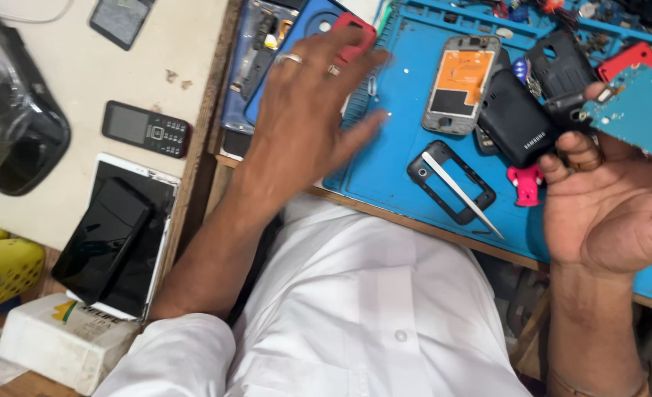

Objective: The person disassembles a mobile phone using tweezers and a screwdriver. They remove the back cover, disconnect ribbon cables, and unscrew the motherboard. The person then handles the motherboard and other internal components, placing them on the workbench.

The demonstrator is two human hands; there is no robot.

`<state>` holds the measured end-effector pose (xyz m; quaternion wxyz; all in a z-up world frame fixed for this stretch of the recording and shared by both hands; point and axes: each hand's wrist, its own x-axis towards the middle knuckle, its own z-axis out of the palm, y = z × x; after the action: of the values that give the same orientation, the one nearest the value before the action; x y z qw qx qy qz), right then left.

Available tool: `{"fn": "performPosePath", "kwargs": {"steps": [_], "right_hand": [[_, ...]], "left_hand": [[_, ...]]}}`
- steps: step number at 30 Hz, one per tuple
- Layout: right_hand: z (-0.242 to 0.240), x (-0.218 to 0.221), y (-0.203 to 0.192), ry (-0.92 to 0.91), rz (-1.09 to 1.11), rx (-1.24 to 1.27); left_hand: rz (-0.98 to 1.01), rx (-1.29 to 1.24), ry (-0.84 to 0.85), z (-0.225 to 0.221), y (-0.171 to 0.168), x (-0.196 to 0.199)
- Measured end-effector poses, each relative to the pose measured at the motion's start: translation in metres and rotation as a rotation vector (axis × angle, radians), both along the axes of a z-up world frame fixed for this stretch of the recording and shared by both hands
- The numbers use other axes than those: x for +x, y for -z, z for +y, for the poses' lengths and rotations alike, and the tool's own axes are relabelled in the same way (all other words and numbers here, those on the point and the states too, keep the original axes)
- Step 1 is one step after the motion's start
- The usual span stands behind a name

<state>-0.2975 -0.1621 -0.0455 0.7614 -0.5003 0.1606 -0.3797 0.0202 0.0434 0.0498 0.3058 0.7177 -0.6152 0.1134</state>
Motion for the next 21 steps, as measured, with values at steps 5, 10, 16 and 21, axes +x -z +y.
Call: {"fn": "performPosePath", "kwargs": {"steps": [5,10,16,21], "right_hand": [[-0.012,-0.010,0.009,0.048,0.042,0.004],[-0.019,-0.018,0.031,0.089,0.105,0.059],[-0.021,-0.030,0.046,0.104,0.117,0.078],[-0.018,-0.020,0.024,0.087,0.113,-0.013]], "left_hand": [[0.562,0.050,0.790,0.017,-0.033,-0.092],[0.532,0.288,1.023,0.019,-0.024,-0.128],[0.515,0.270,0.993,0.014,-0.030,-0.116],[0.179,0.012,0.503,-0.060,-0.016,-0.064]]}}
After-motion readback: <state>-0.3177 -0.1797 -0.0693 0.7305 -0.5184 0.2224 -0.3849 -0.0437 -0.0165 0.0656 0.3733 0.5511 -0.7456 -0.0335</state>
